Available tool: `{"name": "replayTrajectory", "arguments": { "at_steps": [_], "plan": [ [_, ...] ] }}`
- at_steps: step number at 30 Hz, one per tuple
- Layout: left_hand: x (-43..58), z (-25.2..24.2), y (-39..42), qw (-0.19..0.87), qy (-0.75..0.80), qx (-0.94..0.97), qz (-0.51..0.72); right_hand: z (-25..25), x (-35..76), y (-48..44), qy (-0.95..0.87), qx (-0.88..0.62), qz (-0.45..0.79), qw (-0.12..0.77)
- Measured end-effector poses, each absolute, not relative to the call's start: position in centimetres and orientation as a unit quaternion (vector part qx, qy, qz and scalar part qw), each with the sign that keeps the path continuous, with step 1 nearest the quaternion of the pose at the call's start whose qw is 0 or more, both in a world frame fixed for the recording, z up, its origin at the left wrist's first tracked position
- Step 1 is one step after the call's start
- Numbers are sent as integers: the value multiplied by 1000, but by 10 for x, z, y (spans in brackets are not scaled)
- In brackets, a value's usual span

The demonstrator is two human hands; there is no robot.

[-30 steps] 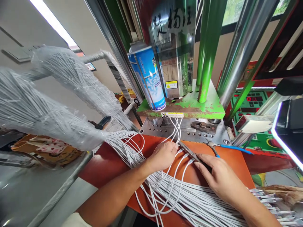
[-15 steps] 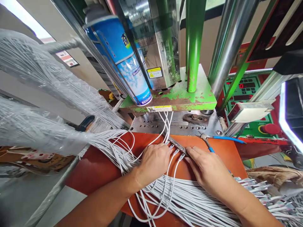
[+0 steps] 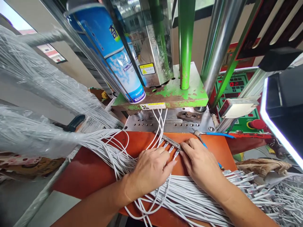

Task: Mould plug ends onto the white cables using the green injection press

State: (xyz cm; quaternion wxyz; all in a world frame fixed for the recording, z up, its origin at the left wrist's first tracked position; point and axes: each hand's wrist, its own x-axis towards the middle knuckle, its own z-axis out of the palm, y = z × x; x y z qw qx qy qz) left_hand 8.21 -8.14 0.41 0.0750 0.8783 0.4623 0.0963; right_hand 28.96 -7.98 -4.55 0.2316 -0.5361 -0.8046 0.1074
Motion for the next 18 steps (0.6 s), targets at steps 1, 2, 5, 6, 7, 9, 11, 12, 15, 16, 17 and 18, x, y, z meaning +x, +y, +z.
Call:
{"name": "replayTrajectory", "arguments": {
  "at_steps": [1, 2, 5, 6, 7, 9, 11, 12, 15, 16, 17, 18],
  "plan": [
    [84, 2, -83, 82, 459, 880, 92, -46, 289, -79, -806, -534, 113, 230],
    [86, -1, -85, 90, 458, 880, 86, -46, 289, -79, -807, -531, 118, 229],
    [90, -8, -85, 115, 469, 873, 71, -47, 289, -79, -810, -525, 128, 227],
    [92, -11, -84, 120, 479, 867, 68, -47, 289, -79, -812, -522, 131, 226],
    [93, -13, -82, 124, 490, 860, 66, -47, 289, -79, -813, -519, 132, 226],
    [96, -15, -80, 126, 513, 846, 69, -46, 289, -79, -816, -514, 131, 229],
    [99, -15, -79, 130, 529, 836, 70, -45, 289, -79, -818, -510, 129, 234],
    [100, -14, -79, 134, 533, 833, 69, -45, 288, -79, -818, -510, 127, 236],
    [101, -10, -79, 150, 535, 829, 61, -43, 287, -80, -819, -507, 125, 238],
    [102, -9, -79, 155, 535, 828, 61, -43, 287, -80, -821, -504, 126, 236],
    [102, -9, -79, 160, 535, 827, 63, -43, 287, -80, -823, -502, 128, 234],
    [102, -9, -79, 163, 536, 826, 66, -43, 286, -79, -825, -498, 130, 234]
  ]
}}
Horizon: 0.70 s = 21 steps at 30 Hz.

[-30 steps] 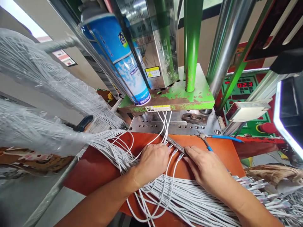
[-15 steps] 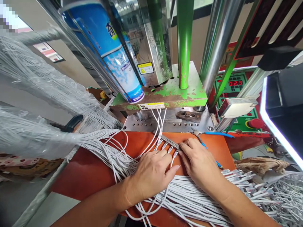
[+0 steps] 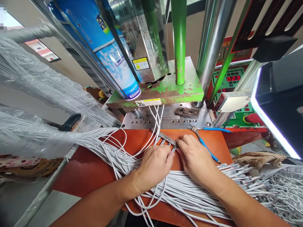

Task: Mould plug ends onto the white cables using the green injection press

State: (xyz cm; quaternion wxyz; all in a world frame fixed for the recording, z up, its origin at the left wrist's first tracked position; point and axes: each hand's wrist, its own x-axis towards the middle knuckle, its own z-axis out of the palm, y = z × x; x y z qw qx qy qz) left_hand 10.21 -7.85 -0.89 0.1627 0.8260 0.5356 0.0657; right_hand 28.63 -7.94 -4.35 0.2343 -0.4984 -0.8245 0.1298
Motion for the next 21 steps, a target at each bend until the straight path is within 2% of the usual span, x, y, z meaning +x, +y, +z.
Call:
{"name": "replayTrajectory", "arguments": {
  "at_steps": [6, 9, 16, 18, 21],
  "plan": [
    [104, -10, -75, 159, 540, 823, 75, -44, 284, -79, -826, -484, 148, 249],
    [95, 3, -68, 198, 535, 814, 109, -39, 284, -79, -816, -496, 157, 251],
    [50, 21, -6, 393, 537, 636, 391, -37, 290, -76, -793, -498, 191, 293],
    [55, 18, 16, 504, 522, 542, 425, -38, 291, -75, -793, -495, 196, 297],
    [75, 12, 40, 676, 442, 433, 400, -40, 291, -74, -788, -496, 204, 301]
  ]
}}
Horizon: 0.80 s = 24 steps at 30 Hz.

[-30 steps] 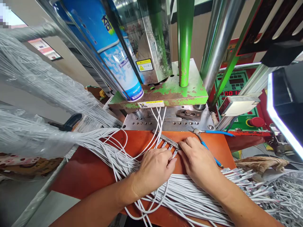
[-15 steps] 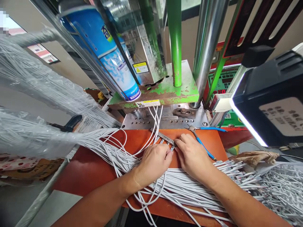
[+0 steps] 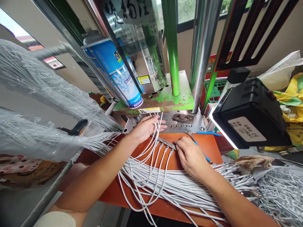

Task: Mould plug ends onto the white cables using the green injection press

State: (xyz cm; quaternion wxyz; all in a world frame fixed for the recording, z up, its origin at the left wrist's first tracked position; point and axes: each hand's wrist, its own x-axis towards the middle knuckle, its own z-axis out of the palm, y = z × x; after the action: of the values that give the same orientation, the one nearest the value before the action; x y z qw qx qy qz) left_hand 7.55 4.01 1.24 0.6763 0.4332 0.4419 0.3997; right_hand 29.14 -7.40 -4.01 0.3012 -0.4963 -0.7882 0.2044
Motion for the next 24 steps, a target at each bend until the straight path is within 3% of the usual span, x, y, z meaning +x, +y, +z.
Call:
{"name": "replayTrajectory", "arguments": {
  "at_steps": [2, 6, 16, 21, 24],
  "plan": [
    [88, 7, 50, 725, 392, 399, 401, -40, 292, -74, -783, -500, 214, 304],
    [94, -10, 60, 723, 340, 398, 451, -38, 293, -73, -778, -500, 227, 305],
    [89, -20, 63, 739, 315, 409, 433, -37, 297, -72, -783, -513, 198, 291],
    [90, -23, 64, 753, 295, 396, 435, -4, 295, -11, -795, -510, 66, 321],
    [91, -24, 65, 755, 287, 392, 441, 11, 287, 54, -780, -546, 51, 301]
  ]
}}
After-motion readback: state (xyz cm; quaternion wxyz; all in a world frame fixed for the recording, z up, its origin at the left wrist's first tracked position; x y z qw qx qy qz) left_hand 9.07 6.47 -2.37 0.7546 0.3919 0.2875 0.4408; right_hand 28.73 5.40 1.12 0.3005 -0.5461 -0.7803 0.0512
